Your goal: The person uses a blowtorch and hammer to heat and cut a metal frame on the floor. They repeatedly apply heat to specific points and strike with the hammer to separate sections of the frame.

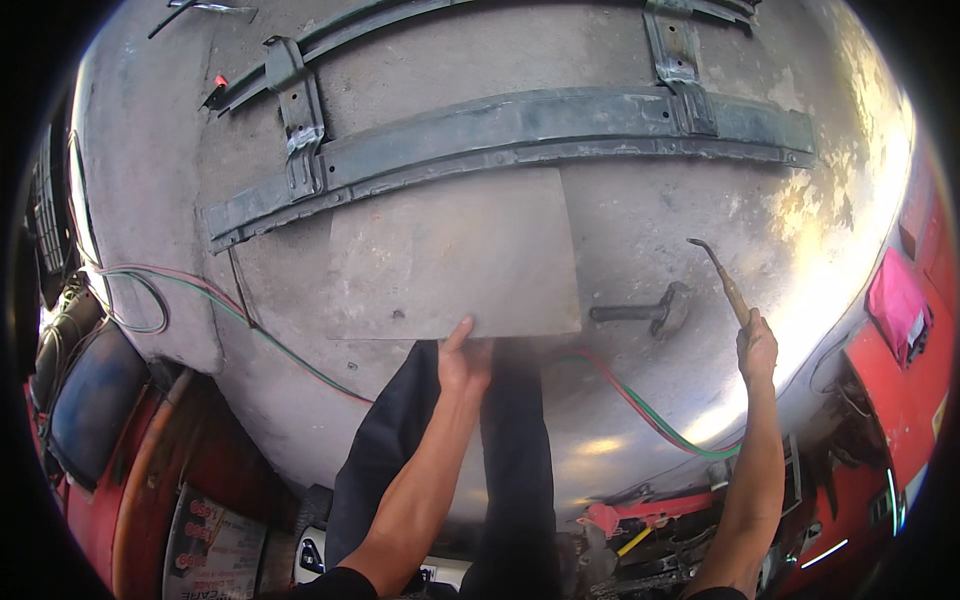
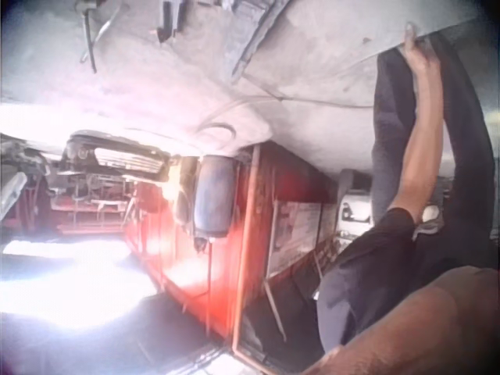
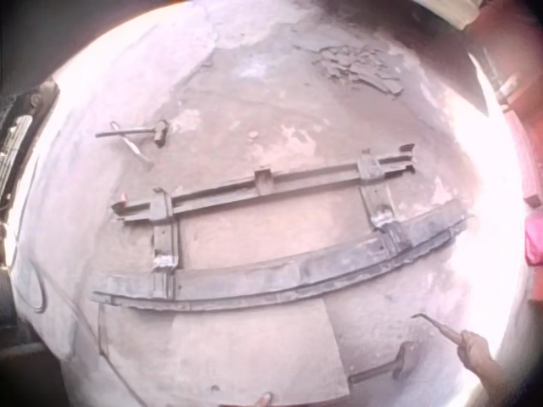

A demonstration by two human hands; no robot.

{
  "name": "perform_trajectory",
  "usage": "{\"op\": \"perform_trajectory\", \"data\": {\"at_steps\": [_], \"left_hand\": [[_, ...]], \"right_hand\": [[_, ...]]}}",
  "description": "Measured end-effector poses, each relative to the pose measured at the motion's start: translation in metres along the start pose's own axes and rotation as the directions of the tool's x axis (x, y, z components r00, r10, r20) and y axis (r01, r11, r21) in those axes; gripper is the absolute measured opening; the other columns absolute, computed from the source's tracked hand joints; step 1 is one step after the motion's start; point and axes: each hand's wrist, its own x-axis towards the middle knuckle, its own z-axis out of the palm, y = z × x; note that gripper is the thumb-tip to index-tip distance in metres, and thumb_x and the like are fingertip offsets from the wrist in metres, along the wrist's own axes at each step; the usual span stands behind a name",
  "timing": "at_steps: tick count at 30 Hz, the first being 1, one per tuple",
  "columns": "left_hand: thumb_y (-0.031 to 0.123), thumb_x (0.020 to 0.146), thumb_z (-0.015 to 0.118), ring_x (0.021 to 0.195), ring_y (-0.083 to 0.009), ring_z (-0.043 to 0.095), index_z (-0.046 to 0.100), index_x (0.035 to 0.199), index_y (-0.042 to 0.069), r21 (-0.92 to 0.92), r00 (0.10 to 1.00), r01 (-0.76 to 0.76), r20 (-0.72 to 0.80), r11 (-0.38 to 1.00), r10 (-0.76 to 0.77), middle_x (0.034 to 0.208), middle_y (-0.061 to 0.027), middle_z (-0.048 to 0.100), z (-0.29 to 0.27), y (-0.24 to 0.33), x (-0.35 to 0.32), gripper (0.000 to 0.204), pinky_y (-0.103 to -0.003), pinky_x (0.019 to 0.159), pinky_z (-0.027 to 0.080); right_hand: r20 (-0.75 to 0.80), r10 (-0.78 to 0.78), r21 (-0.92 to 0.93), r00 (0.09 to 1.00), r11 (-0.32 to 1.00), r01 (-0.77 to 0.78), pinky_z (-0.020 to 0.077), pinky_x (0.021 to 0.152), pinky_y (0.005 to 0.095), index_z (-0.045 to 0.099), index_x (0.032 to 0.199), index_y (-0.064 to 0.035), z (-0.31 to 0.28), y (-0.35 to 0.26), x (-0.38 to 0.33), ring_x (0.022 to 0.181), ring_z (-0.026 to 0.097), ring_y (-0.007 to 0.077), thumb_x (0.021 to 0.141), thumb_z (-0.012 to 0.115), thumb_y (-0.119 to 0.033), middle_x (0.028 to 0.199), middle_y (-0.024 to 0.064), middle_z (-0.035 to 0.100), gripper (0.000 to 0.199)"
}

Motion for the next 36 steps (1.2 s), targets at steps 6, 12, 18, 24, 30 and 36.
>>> {"op": "perform_trajectory", "data": {"at_steps": [6,12,18,24,30,36], "left_hand": [[0.006,0.092,0.070,0.139,-0.0369,0.043,0.039,0.148,0.008,0.148,0.975,0.213,0.023,0.966,-0.219,0.148,-0.0107,0.046,-0.028,-0.038,0.068,0.064,-0.057,0.119,0.033],[0.019,0.098,0.066,0.140,-0.0439,0.041,0.032,0.148,-0.003,0.253,0.911,0.413,-0.110,0.875,-0.398,0.153,-0.0201,0.037,-0.043,-0.020,0.106,0.064,-0.057,0.116,0.038],[0.024,0.096,0.070,0.124,-0.0373,0.058,0.050,0.140,-0.003,0.814,0.818,0.465,-0.244,0.348,-0.521,0.128,-0.0196,0.063,-0.025,-0.015,0.087,0.056,-0.049,0.103,0.050],[0.019,0.085,0.078,0.109,-0.0369,0.063,0.056,0.132,-0.001,0.553,0.655,-0.574,0.753,-0.604,0.067,0.118,-0.0226,0.066,0.114,0.028,0.093,0.055,-0.043,0.094,0.051],[0.022,0.087,0.078,0.102,-0.0351,0.061,0.052,0.130,-0.002,0.580,0.687,-0.574,0.725,-0.577,0.046,0.113,-0.0223,0.062,0.117,0.060,0.123,0.055,-0.045,0.091,0.049],[0.023,0.089,0.076,0.101,-0.0329,0.062,0.054,0.123,-0.005,0.865,0.721,-0.212,0.453,-0.455,0.524,0.110,-0.0238,0.062,-0.030,0.153,0.159,0.050,-0.046,0.089,0.049]], "right_hand": [[0.132,0.079,0.200,0.988,0.974,-0.104,0.0487,0.061,0.0463,0.050,0.098,-0.0018,-0.005,-0.013,-0.008,0.066,0.060,0.0406,0.089,0.062,-0.002,0.075,0.0218,0.059,0.015],[0.087,0.067,0.328,0.994,0.940,-0.092,0.0476,0.070,0.0510,0.051,0.107,-0.0008,0.083,-0.049,0.041,0.079,0.062,0.0464,0.094,0.066,-0.013,0.081,0.0257,0.061,0.023],[0.059,0.124,0.429,0.991,0.893,-0.137,0.0495,0.073,0.0512,0.052,0.109,0.0017,0.133,-0.073,0.080,0.083,0.065,0.0463,0.093,0.065,-0.013,0.086,0.0278,0.064,0.025],[0.210,0.225,0.507,0.951,0.807,-0.303,0.0511,0.078,0.0468,0.056,0.113,0.0056,0.137,-0.099,0.049,0.089,0.068,0.0408,0.092,0.064,-0.016,0.094,0.0268,0.068,0.031],[0.282,0.360,0.628,0.889,0.631,-0.455,0.0501,0.084,0.0425,0.059,0.124,0.0074,0.159,-0.124,0.041,0.089,0.066,0.0353,0.090,0.068,-0.015,0.095,0.0256,0.067,0.042],[-0.311,0.261,0.330,0.914,0.931,-0.154,0.0518,0.084,0.0455,0.061,0.117,0.0059,0.184,-0.139,0.046,0.088,0.065,0.0455,0.092,0.065,-0.010,0.090,0.0232,0.067,0.030]]}}
